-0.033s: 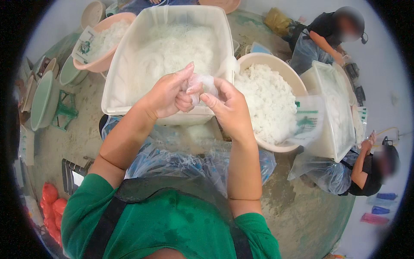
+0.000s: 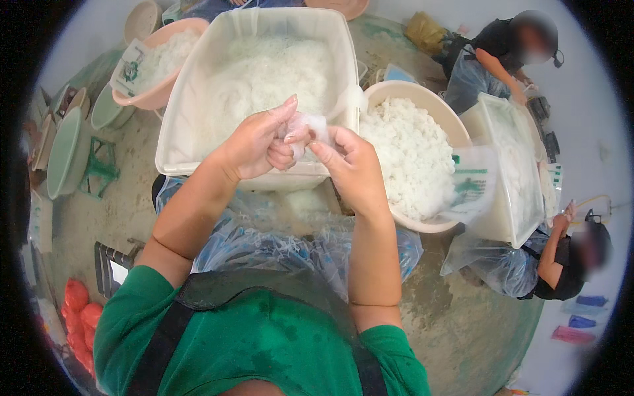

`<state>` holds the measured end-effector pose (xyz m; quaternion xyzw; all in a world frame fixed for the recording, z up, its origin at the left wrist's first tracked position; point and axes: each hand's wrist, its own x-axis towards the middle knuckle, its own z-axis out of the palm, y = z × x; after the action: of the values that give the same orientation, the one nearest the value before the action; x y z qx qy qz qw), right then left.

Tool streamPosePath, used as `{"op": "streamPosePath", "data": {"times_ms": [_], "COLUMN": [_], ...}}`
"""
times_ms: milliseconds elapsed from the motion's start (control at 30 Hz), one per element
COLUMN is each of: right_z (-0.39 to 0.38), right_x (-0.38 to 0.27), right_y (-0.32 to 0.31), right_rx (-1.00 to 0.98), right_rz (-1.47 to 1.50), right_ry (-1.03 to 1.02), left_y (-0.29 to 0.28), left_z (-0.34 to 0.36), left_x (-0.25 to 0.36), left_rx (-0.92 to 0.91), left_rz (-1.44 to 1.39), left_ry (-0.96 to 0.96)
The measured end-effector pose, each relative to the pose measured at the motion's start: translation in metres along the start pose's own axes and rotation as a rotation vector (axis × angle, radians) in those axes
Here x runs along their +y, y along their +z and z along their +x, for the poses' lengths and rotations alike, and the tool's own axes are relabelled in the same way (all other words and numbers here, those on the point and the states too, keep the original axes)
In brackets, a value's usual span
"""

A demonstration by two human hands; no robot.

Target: The person repeatedly picks up strands of white noodles from a large tub of water, separates them by hand, and places them into a smaller bowl. The process is continuous and repetitive.

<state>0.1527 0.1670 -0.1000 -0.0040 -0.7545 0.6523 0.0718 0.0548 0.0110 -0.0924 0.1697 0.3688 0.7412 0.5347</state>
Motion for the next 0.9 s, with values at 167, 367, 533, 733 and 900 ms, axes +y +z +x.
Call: {"op": "streamPosePath", "data": {"times_ms": [167, 367, 533, 733, 900], "right_z": [0.000, 0.006, 0.016, 0.030, 0.068], "right_x": [0.012, 0.018, 0.021, 0.012, -0.007], "right_y": [-0.005, -0.002, 0.010, 0.037, 0.022], "right_rx": [0.046, 0.013, -0.077, -0.171, 0.153], "right_rz": [0.355, 1.032, 1.122, -0.323, -0.375], "right_ry": [-0.032, -0.189, -0.176, 0.055, -0.072], "left_y": [-0.020, -0.017, -0.010, -0.038, -0.057], "left_z": [0.001, 0.000, -0.009, 0.009, -0.005], "left_x": [-0.001, -0.005, 0.019, 0.051, 0.043], "left_rx": [0.023, 0.286, 0.013, 0.206, 0.082], "left_rz": [0.078, 0.045, 0.021, 0.086, 0.415], "left_ry": [0.020, 0.127, 0.208, 0.537, 0.133]}}
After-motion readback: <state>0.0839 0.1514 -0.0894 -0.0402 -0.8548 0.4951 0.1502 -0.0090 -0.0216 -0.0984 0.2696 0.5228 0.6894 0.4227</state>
